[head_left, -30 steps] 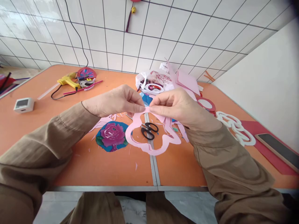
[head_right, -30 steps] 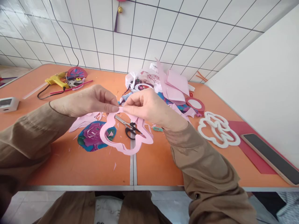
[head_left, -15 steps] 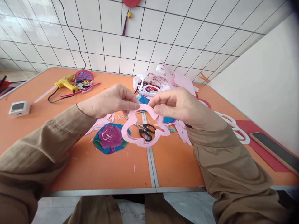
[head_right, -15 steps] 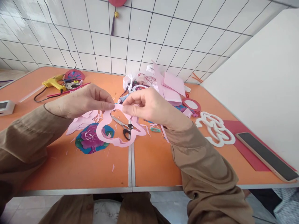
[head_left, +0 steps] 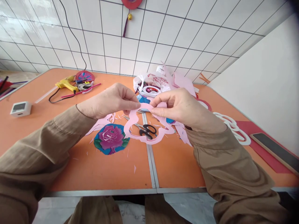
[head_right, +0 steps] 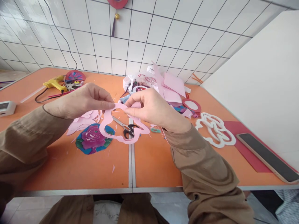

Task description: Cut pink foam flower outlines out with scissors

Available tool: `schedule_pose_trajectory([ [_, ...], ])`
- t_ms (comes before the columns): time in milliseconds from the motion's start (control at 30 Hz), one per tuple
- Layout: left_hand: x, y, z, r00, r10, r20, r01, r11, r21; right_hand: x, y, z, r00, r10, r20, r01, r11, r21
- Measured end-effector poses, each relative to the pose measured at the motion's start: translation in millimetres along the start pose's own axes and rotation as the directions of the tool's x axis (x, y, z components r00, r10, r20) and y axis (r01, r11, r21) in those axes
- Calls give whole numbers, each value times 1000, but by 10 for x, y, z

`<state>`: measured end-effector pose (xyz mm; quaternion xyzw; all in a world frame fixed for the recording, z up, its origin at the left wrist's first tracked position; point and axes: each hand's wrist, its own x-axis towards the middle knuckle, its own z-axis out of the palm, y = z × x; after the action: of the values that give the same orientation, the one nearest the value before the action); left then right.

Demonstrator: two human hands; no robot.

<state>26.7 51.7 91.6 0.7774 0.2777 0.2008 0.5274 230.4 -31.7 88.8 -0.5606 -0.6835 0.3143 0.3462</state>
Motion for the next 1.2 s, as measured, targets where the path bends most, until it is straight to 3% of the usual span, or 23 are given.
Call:
schedule_pose_trajectory([
  [300,16,-30,-8,1000,21,17,-21,1000,-9,18,9,-21,999,25,43,-29,995,93],
  [633,16,-24,7,1000,26,14,-26,1000,-12,5,-9,-22,998,21,66,-25,997,67],
  [1200,51,-93,19,995,-39,94,49,993,-108,53,70,-59,997,24,75,-33,992,118],
])
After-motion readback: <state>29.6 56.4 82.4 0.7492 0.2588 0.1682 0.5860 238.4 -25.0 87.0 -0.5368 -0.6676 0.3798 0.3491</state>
